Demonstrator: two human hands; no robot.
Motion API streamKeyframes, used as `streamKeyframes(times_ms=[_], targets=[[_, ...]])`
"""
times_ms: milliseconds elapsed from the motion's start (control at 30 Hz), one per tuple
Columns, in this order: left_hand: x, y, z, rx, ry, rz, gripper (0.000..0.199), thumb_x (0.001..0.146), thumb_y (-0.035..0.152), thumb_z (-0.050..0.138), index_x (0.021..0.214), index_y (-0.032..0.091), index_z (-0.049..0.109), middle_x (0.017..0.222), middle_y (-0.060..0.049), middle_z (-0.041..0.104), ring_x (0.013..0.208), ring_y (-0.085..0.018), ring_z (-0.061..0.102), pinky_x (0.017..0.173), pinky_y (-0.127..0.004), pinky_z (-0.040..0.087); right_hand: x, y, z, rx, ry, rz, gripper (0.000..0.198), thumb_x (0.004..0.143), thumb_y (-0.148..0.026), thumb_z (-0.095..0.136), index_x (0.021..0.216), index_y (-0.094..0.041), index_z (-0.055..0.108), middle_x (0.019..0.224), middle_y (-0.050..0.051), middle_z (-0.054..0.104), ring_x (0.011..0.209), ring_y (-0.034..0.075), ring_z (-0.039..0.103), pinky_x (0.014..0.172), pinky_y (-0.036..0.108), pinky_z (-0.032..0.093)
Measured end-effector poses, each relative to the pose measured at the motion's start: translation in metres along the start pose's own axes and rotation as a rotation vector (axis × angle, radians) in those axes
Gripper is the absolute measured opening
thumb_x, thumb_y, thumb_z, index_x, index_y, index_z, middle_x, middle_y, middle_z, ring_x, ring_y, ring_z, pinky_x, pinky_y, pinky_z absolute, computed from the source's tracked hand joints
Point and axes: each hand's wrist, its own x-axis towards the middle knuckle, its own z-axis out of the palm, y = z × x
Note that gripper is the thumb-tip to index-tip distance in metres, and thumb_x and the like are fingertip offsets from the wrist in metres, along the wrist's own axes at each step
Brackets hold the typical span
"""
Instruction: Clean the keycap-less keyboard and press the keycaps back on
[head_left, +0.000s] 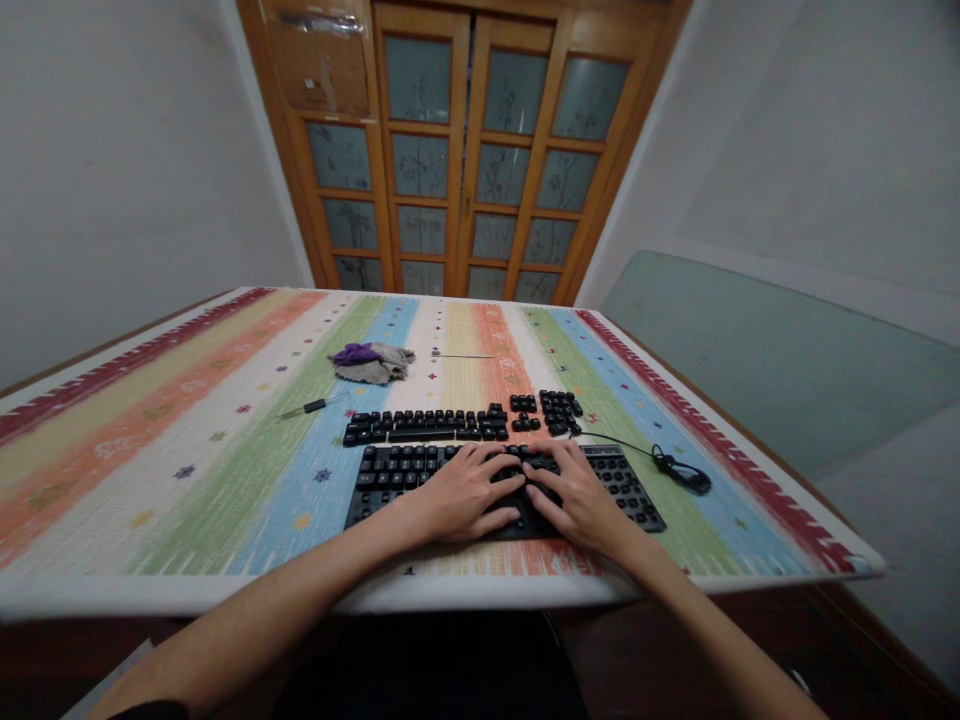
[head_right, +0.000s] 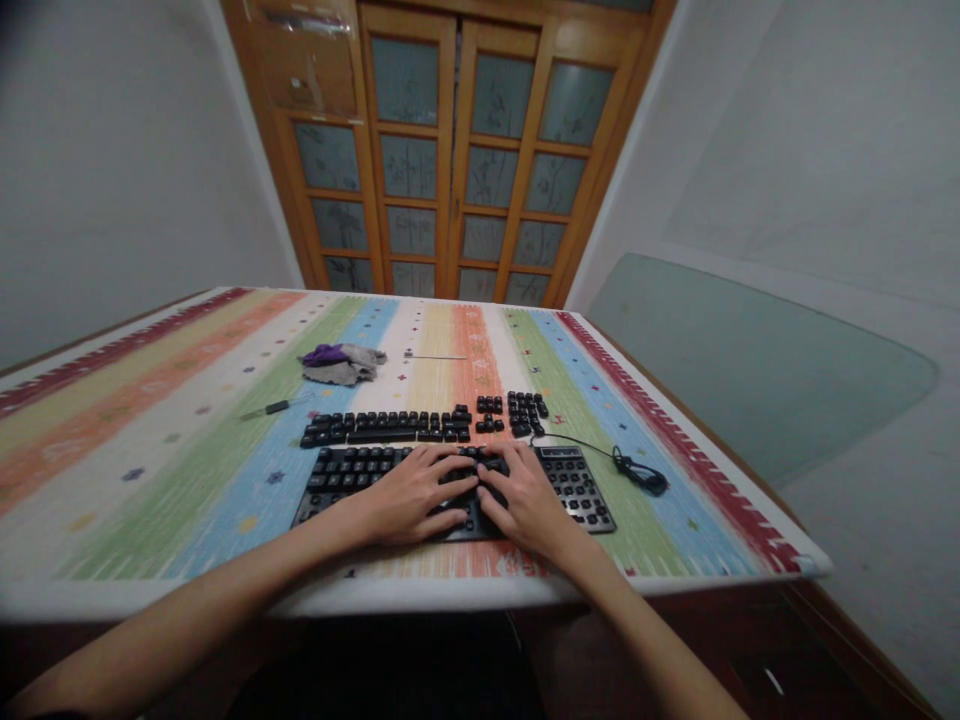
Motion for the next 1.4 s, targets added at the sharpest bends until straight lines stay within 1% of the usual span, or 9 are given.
streamKeyframes(times_ms=[167,333,533,667,800,967,1100,1233,1400], targets=[[0.0,0.001,0.001,0.004,0.006,-0.009,0.04,0.096,0.041,0.055,0.129,0.016,0.057,0.139,-0.014,0.055,0.136,-0.032,0.041,0.112,-0.05,0.036,0.007,-0.006,0.0,-0.003,-0.028,0.0,0.019,0.091,-0.026,0.06,0.105,-0.018,0.071,0.12,0.016,0.061,0.11,0.032,0.054,0.097,0.055,0.049],[-0.001,0.001,0.001,0.003,0.01,-0.032,0.04,0.097,0.042,0.054,0.129,0.018,0.058,0.138,-0.014,0.056,0.134,-0.032,0.042,0.109,-0.051,0.038,0.011,-0.004,-0.001,0.038,-0.023,-0.024,0.016,0.09,-0.029,0.063,0.099,-0.021,0.073,0.123,0.014,0.06,0.113,0.032,0.054,0.097,0.054,0.05],[-0.002,0.002,0.001,0.012,0.01,-0.024,0.042,0.097,0.045,0.052,0.131,0.019,0.057,0.141,-0.013,0.054,0.135,-0.032,0.042,0.111,-0.05,0.036,0.003,-0.004,0.0,0.037,-0.047,-0.017,0.022,0.09,-0.031,0.064,0.107,-0.02,0.072,0.121,0.015,0.061,0.111,0.031,0.054,0.097,0.054,0.05],[-0.004,0.0,0.001,0.021,-0.001,-0.025,0.044,0.097,0.046,0.053,0.132,0.018,0.056,0.141,-0.013,0.054,0.135,-0.032,0.042,0.111,-0.05,0.036,0.009,-0.001,-0.007,0.025,-0.074,-0.014,0.018,0.092,-0.032,0.063,0.093,-0.02,0.076,0.123,0.014,0.061,0.112,0.031,0.053,0.098,0.053,0.048],[-0.009,-0.003,0.0,0.004,0.004,-0.029,0.046,0.097,0.046,0.053,0.133,0.018,0.055,0.14,-0.013,0.055,0.136,-0.031,0.041,0.112,-0.049,0.035,0.032,0.015,-0.01,0.05,-0.082,-0.011,0.018,0.091,-0.029,0.063,0.079,-0.021,0.075,0.121,0.011,0.062,0.113,0.03,0.052,0.098,0.053,0.046],[-0.015,-0.005,-0.005,-0.019,-0.013,-0.018,0.045,0.097,0.044,0.054,0.134,0.017,0.056,0.137,-0.012,0.059,0.133,-0.03,0.045,0.112,-0.047,0.034,0.075,0.055,0.011,0.025,-0.08,0.053,0.021,0.093,-0.026,0.058,0.093,-0.02,0.078,0.111,0.012,0.067,0.107,0.028,0.056,0.097,0.049,0.044],[-0.017,-0.004,-0.008,-0.009,-0.019,-0.017,0.045,0.098,0.043,0.054,0.134,0.017,0.056,0.138,-0.01,0.059,0.13,-0.03,0.046,0.11,-0.047,0.035,0.107,0.083,0.034,-0.034,-0.213,0.159,0.024,0.094,-0.025,0.055,0.095,-0.017,0.078,0.107,0.013,0.071,0.11,0.028,0.058,0.1,0.047,0.04],[-0.018,-0.002,-0.01,0.01,-0.033,-0.006,0.041,0.098,0.043,0.053,0.129,0.017,0.058,0.133,-0.009,0.062,0.125,-0.028,0.049,0.108,-0.046,0.036,0.127,0.097,0.049,-0.037,-0.299,0.19,0.022,0.091,-0.023,0.058,0.088,-0.016,0.079,0.1,0.011,0.075,0.106,0.028,0.062,0.096,0.042,0.041],[-0.019,-0.002,-0.011,0.019,-0.043,-0.003,0.038,0.099,0.042,0.051,0.126,0.017,0.059,0.132,-0.009,0.062,0.125,-0.028,0.049,0.107,-0.045,0.035,0.135,0.103,0.058,-0.029,-0.375,0.203,0.018,0.087,-0.022,0.064,0.077,-0.017,0.078,0.087,0.008,0.076,0.095,0.024,0.064,0.093,0.036,0.041]])
